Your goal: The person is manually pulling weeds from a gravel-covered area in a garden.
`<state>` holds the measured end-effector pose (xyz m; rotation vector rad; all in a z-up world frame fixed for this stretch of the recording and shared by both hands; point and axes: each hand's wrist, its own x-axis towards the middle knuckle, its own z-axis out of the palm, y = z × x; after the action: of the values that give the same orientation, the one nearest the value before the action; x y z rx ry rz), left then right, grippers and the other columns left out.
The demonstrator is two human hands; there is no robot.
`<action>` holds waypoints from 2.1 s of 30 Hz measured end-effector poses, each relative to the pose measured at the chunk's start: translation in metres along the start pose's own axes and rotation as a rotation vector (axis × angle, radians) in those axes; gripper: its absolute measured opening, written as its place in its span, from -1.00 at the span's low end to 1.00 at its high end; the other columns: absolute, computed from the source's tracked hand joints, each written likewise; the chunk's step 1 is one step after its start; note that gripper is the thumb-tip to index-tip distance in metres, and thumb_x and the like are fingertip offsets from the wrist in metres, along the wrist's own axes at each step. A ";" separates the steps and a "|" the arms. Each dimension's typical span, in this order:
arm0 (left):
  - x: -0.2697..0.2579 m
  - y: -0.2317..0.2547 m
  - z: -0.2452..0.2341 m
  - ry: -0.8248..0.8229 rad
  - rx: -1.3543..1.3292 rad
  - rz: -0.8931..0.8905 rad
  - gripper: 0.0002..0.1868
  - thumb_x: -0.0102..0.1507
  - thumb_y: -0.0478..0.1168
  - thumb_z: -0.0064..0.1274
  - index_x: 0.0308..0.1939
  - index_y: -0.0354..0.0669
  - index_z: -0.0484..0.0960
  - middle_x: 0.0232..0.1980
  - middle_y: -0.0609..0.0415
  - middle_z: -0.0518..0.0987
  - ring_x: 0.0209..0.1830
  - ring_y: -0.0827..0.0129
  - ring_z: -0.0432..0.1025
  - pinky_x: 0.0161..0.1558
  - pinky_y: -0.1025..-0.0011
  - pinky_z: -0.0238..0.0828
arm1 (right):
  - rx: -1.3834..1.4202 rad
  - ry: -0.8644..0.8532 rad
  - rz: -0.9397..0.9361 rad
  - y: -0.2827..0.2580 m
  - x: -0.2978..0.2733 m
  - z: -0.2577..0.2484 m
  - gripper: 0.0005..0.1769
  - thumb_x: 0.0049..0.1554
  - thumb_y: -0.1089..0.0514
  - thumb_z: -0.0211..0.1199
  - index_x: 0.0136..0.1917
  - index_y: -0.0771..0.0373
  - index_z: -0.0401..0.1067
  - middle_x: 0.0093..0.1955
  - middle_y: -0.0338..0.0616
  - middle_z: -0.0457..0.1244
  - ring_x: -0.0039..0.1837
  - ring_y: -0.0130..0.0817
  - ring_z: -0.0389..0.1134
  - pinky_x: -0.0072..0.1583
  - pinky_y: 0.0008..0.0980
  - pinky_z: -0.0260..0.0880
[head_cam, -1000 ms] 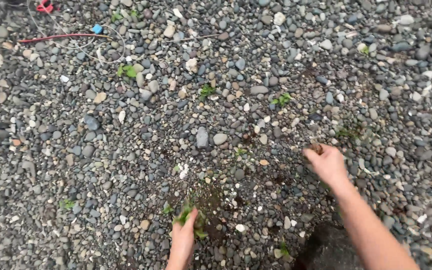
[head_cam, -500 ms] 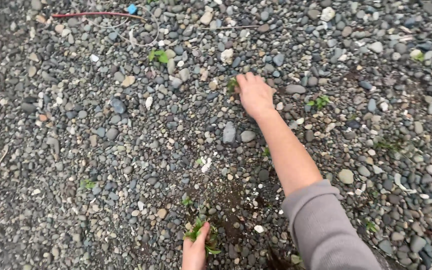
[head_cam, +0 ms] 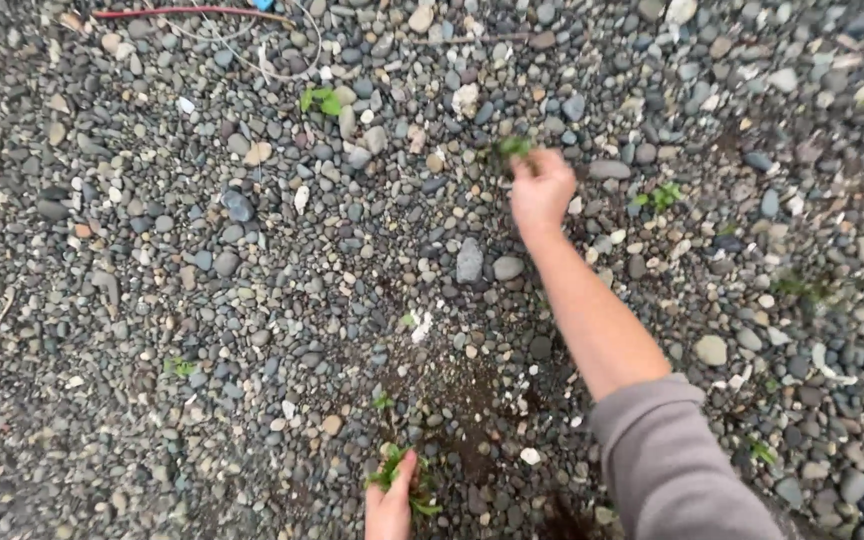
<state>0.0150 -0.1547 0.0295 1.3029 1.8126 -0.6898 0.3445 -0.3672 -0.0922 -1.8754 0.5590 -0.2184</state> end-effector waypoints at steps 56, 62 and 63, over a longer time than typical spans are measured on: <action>-0.427 0.068 -0.020 -0.927 -0.407 0.571 -0.44 0.19 -0.30 0.08 0.29 -0.26 0.39 0.26 -0.23 0.57 0.18 0.03 0.49 0.20 0.19 0.44 | 0.165 -0.285 0.149 -0.371 -0.223 -0.278 -0.61 0.31 -0.26 -0.12 0.00 0.04 0.29 0.09 -0.31 0.09 0.26 -0.36 0.02 0.34 -0.29 0.01; -0.558 0.034 -0.041 -0.799 -0.281 0.572 -0.64 0.30 -0.32 0.07 0.19 -0.24 0.52 0.06 -0.16 0.64 -0.08 0.10 0.53 -0.04 0.25 0.46 | 0.187 -0.227 0.143 -0.495 -0.219 -0.388 -0.59 0.30 -0.28 -0.16 0.10 0.05 0.22 0.19 -0.29 0.04 0.33 -0.35 -0.02 0.39 -0.26 -0.03; -0.573 0.031 -0.038 -0.799 -0.312 0.572 -0.75 0.31 -0.34 0.10 0.07 -0.28 0.58 -0.07 -0.16 0.66 -0.21 0.10 0.53 -0.14 0.24 0.47 | 0.188 -0.209 0.134 -0.514 -0.213 -0.404 -0.58 0.29 -0.28 -0.17 0.13 0.06 0.21 0.22 -0.28 0.03 0.35 -0.35 -0.03 0.40 -0.26 -0.04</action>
<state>0.1293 -0.4121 0.5306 1.0424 0.8080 -0.4756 0.1347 -0.4610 0.5558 -1.6483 0.5001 0.0136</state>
